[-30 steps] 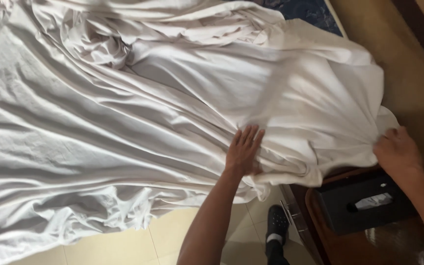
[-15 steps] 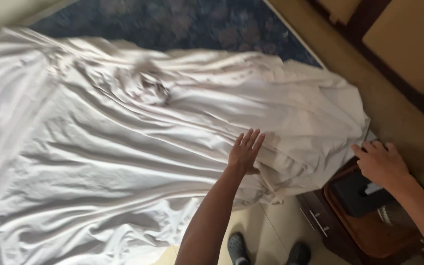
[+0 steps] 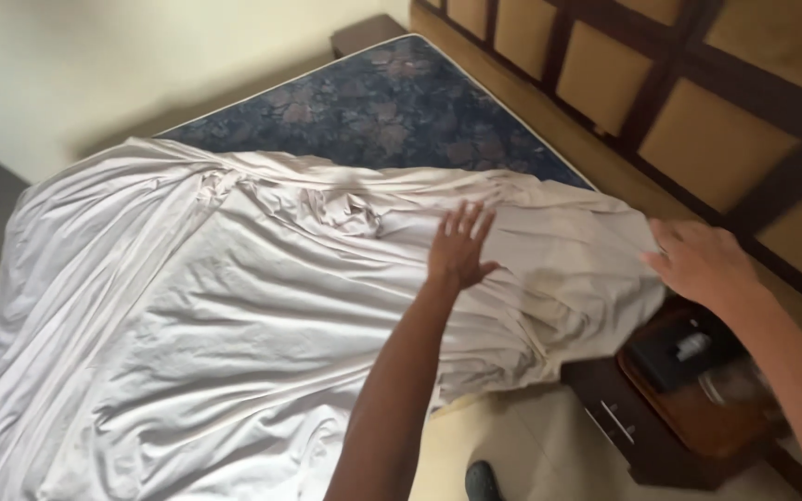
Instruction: The person spreads a white bed sheet over a mattress, smoothing out wrinkles and tucking the edges under the mattress. They move around the bed to adjust the sheet on all sides, ensuring it is properly fitted.
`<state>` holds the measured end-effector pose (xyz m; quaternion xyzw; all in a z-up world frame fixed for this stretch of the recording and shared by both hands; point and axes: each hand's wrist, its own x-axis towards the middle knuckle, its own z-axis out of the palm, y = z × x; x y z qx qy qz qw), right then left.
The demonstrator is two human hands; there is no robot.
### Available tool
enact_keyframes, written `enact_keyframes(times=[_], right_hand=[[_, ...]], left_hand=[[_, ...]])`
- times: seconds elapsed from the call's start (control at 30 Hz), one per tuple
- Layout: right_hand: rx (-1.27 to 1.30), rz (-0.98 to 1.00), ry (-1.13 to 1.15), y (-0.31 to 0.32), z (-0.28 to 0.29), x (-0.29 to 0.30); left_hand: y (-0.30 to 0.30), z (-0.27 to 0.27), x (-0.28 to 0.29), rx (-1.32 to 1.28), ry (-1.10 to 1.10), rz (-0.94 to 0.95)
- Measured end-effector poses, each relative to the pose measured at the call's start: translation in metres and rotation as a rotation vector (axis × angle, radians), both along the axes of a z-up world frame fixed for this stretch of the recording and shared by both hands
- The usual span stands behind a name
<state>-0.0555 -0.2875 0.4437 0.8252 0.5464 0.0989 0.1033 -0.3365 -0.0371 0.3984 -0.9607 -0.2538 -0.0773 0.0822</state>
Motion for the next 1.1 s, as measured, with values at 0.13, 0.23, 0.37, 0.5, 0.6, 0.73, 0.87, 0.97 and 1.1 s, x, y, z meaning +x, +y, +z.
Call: enact_keyframes(times=[0.13, 0.23, 0.37, 0.5, 0.6, 0.73, 0.87, 0.97, 1.1], right_hand=[[0.13, 0.033, 0.017, -0.019, 0.028, -0.059], [0.137, 0.035, 0.046, -0.033, 0.045, -0.104], [0.145, 0.039, 0.089, -0.032, 0.055, -0.148], [0.159, 0.008, 0.108, -0.02, 0.065, -0.198], [0.132, -0.056, 0.104, -0.016, 0.082, -0.249], [0.216, -0.091, 0.114, -0.007, 0.1, -0.317], [0.294, -0.164, 0.076, 0.0, 0.119, -0.379], [0.308, -0.223, 0.109, -0.005, 0.136, -0.424], [0.284, -0.282, 0.116, -0.009, 0.154, -0.46]], left_hand=[[-0.029, 0.056, -0.057, -0.012, -0.011, 0.071], [-0.049, 0.085, -0.097, -0.037, -0.006, 0.079], [-0.042, 0.101, -0.139, 0.038, -0.094, 0.073], [-0.031, 0.14, -0.184, -0.029, -0.086, 0.013], [-0.017, 0.153, -0.214, -0.135, -0.04, -0.038], [-0.004, 0.168, -0.266, 0.035, -0.189, -0.168], [0.011, 0.192, -0.311, 0.207, -0.285, -0.243], [0.014, 0.203, -0.341, 0.205, -0.217, -0.181], [0.006, 0.218, -0.384, 0.114, -0.173, -0.117]])
